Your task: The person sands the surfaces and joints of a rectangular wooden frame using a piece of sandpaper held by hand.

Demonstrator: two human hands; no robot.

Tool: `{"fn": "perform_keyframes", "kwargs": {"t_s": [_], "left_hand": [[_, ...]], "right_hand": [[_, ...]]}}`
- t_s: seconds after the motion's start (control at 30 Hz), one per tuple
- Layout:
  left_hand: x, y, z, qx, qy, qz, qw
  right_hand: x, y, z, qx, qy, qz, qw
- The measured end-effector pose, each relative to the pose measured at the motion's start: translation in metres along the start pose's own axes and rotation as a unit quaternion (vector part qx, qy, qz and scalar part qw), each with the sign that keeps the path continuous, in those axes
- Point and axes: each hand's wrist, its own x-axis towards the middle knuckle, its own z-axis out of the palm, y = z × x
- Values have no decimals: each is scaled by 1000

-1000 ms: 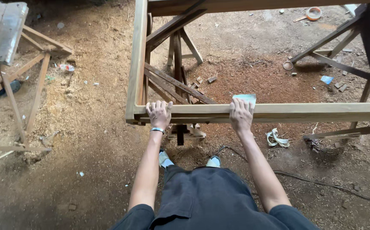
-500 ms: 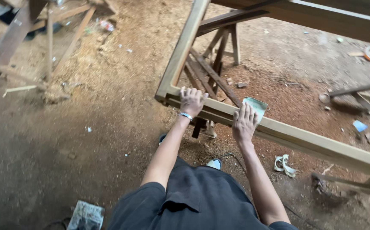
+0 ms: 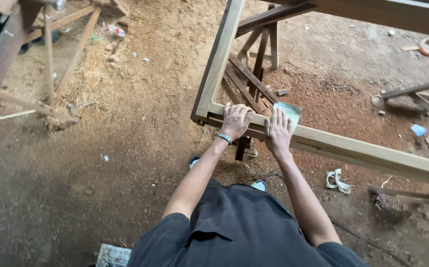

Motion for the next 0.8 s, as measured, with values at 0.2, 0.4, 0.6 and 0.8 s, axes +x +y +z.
{"fn": "perform_keyframes", "kwargs": {"t_s": [0.2, 0.4, 0.6, 0.8], "left_hand": [[-18, -46, -77, 61, 91, 25, 994], [-33, -131, -103, -140, -29, -80, 987], [-51, -152, -82, -265, -60, -107, 956], [-39, -156, -101, -236, -66, -70, 967]], "right_hand": [[-29, -68, 20, -5, 76, -42, 996], [-8, -105, 28, 3, 87, 5, 996], [21, -158, 41, 27, 79, 42, 996], [-2, -213, 54, -40, 155, 8, 987]]}}
